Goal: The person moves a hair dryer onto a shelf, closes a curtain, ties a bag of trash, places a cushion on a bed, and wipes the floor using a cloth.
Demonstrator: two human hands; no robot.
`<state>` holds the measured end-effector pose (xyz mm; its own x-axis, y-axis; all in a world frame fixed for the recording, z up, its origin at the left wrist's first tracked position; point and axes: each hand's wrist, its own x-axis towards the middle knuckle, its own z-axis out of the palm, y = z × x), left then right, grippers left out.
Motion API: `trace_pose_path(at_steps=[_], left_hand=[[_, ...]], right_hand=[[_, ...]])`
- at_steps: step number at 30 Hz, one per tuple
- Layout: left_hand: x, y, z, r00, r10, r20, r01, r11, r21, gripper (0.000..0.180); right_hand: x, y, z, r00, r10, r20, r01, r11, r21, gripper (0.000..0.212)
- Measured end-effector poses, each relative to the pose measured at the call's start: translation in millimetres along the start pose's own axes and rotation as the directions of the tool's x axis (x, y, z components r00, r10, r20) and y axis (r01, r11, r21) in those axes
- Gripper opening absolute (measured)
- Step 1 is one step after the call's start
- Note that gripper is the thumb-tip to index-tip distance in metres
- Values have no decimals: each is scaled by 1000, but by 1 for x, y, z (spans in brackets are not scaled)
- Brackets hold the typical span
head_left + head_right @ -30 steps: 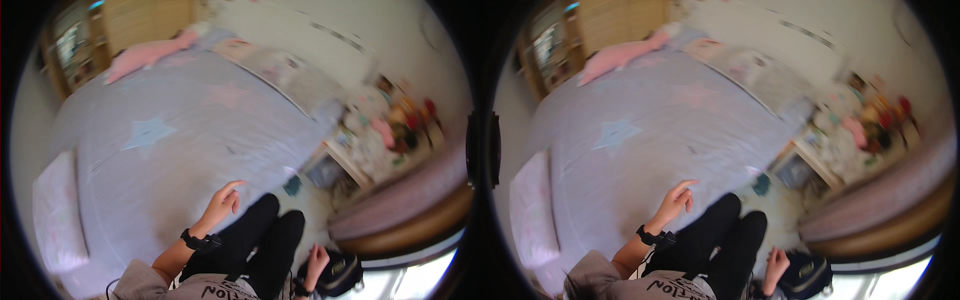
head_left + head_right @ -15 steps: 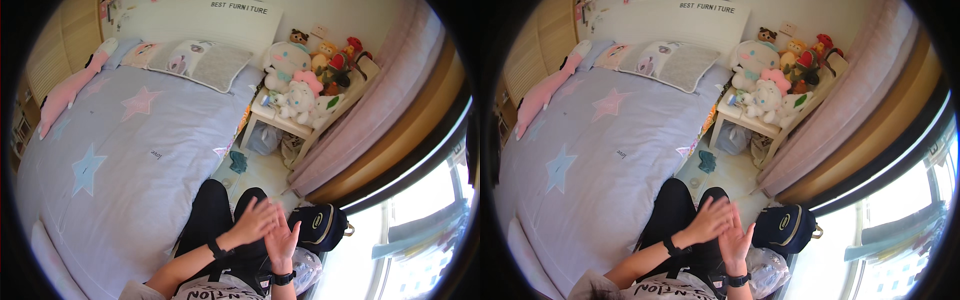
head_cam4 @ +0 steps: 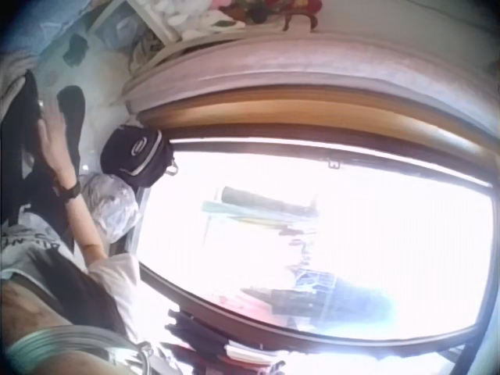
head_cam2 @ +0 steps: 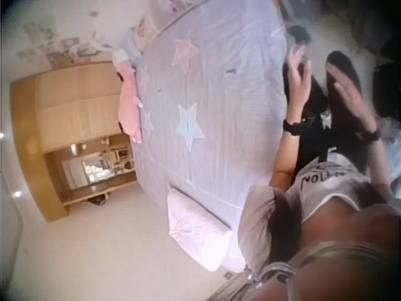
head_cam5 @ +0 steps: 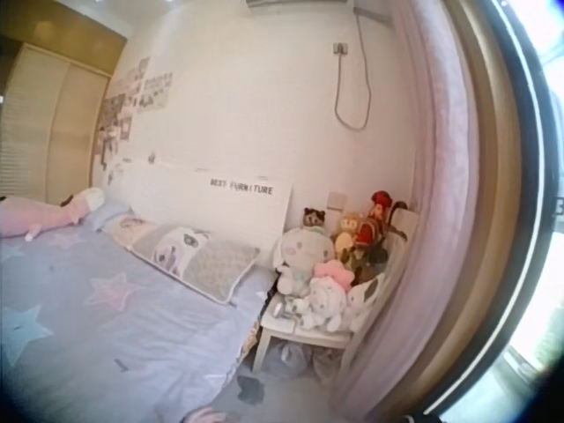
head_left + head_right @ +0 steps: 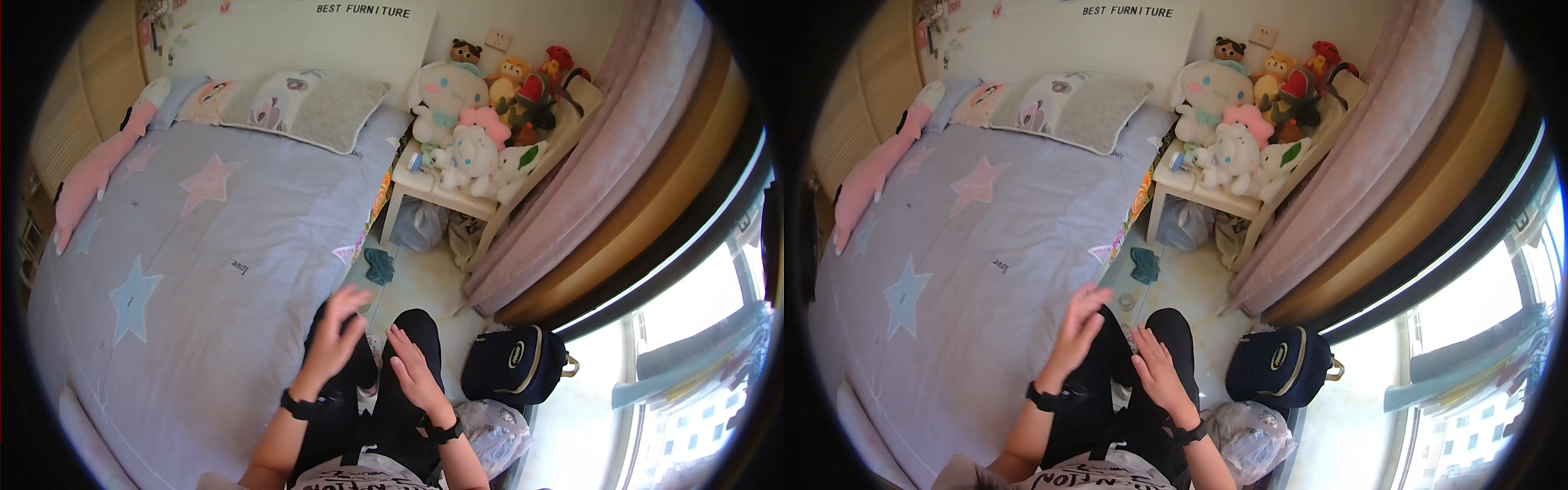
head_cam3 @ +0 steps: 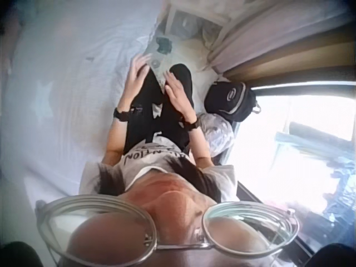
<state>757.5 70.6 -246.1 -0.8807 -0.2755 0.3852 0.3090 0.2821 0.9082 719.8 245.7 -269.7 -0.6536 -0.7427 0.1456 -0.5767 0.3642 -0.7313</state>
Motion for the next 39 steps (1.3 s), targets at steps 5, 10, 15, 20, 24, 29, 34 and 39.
trace_pose_path(at_steps=[5, 10, 15, 20, 24, 29, 34, 39], left_hand=[[-31, -80, -93, 925, -70, -373, 292, 759, 582, 49], [-55, -84, -109, 919, -301, -253, 320, 201, 926, 57], [-37, -99, -99, 903, -356, -240, 320, 185, 929, 59], [-39, -100, -107, 814, -513, -272, 402, 161, 901, 60], [-43, -98, -113, 771, -573, -278, 442, 167, 881, 61], [-39, -91, -115, 757, -590, -281, 473, 199, 858, 60], [-18, -72, -99, 679, -573, -460, 545, -28, 838, 59], [22, -7, -90, 254, -967, 30, 938, 239, -253, 46]], right_hand=[[-3, 25, -13, 998, 54, 28, -54, 999, -7, 43], [35, 64, -16, 923, -109, 368, 263, 879, -398, 47], [82, 104, -3, 829, -407, 383, 442, 897, -3, 44], [122, 118, 7, 788, -373, 489, 356, 925, 131, 36], [152, 125, 14, 830, -266, 490, 195, 962, 192, 52], [168, 128, 3, 811, -184, 556, 103, 979, 173, 52], [177, 110, -18, 492, 573, 655, -345, 819, -458, 55], [146, 100, -90, 395, 363, 844, -149, 932, -331, 62]])
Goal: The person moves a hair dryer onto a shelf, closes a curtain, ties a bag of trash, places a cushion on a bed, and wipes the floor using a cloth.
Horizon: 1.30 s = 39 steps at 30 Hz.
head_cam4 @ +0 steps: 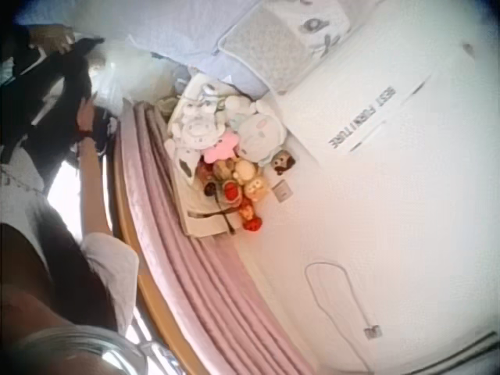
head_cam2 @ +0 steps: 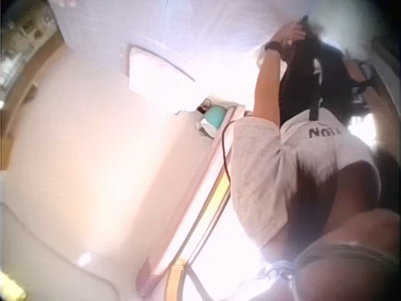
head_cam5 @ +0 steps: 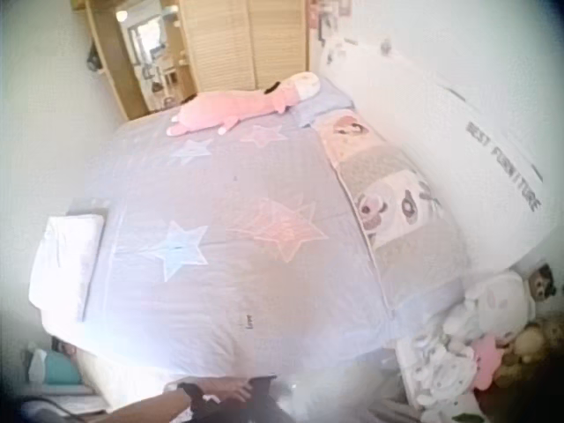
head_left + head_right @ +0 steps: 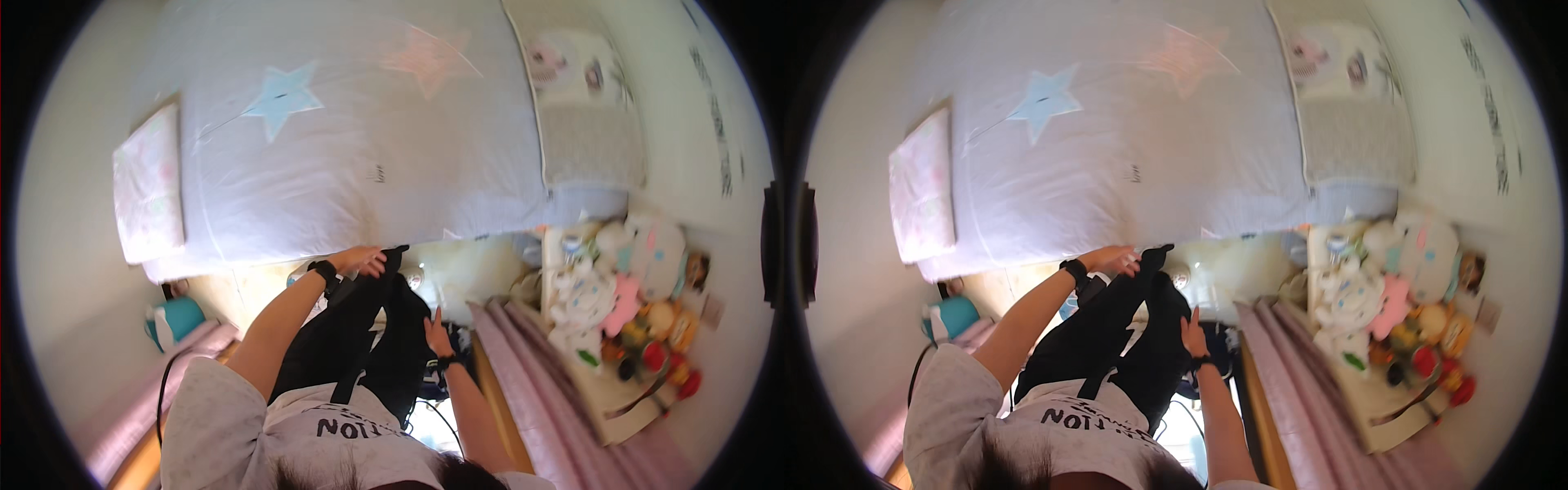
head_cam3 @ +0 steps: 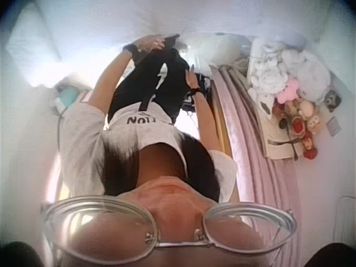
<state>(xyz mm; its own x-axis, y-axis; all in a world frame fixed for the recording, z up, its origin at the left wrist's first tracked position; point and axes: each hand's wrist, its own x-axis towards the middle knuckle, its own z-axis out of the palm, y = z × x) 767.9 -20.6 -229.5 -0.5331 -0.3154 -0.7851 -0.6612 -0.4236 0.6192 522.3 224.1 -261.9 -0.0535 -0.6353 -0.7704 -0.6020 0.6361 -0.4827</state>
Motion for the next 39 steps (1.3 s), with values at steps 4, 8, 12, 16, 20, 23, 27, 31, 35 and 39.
trace_pose_path(at_steps=[4, 8, 12, 16, 20, 23, 27, 31, 35, 39], left_hand=[[-66, -166, -5, 882, 244, -403, -427, 775, -466, 35], [-155, -140, 18, 413, -486, -770, -249, 753, -609, 20], [-227, -150, 80, 629, -670, -395, -305, 256, -917, 26], [-252, -170, 180, 482, -778, -402, -344, 253, -904, 23], [-258, -142, 252, 553, -788, -271, -491, -45, -870, 25], [-236, -142, 314, 527, -821, -218, -577, -158, -801, 25], [-167, -151, 395, 637, -327, -698, -484, 534, -693, 25], [-49, -135, 462, 804, -50, -592, -267, 860, -435, 31], [-32, -89, 400, 875, -281, -394, -189, 551, -813, 31], [-40, -104, 353, 871, -307, -384, -192, 506, -841, 31]], right_hand=[[-26, -14, -45, 932, -65, 357, -155, 819, 553, 54], [-25, -35, -135, 963, 171, 207, -209, 962, 176, 25], [17, -60, -174, 984, 122, 129, -126, 992, 25, 22], [48, -90, -183, 932, -101, 349, 24, 975, 219, 47], [109, -117, -200, 823, 21, 568, 27, 997, -77, 46], [131, -159, -194, 788, 101, 608, 87, 958, -273, 34], [158, -234, -173, 773, 62, 632, 332, 809, -486, 30], [145, -313, -103, 665, -3, 747, 529, 708, -468, 29], [119, -371, -71, 582, -106, 807, 637, 676, -371, 27], [116, -405, -49, 547, -56, 835, 694, 589, -414, 28]])
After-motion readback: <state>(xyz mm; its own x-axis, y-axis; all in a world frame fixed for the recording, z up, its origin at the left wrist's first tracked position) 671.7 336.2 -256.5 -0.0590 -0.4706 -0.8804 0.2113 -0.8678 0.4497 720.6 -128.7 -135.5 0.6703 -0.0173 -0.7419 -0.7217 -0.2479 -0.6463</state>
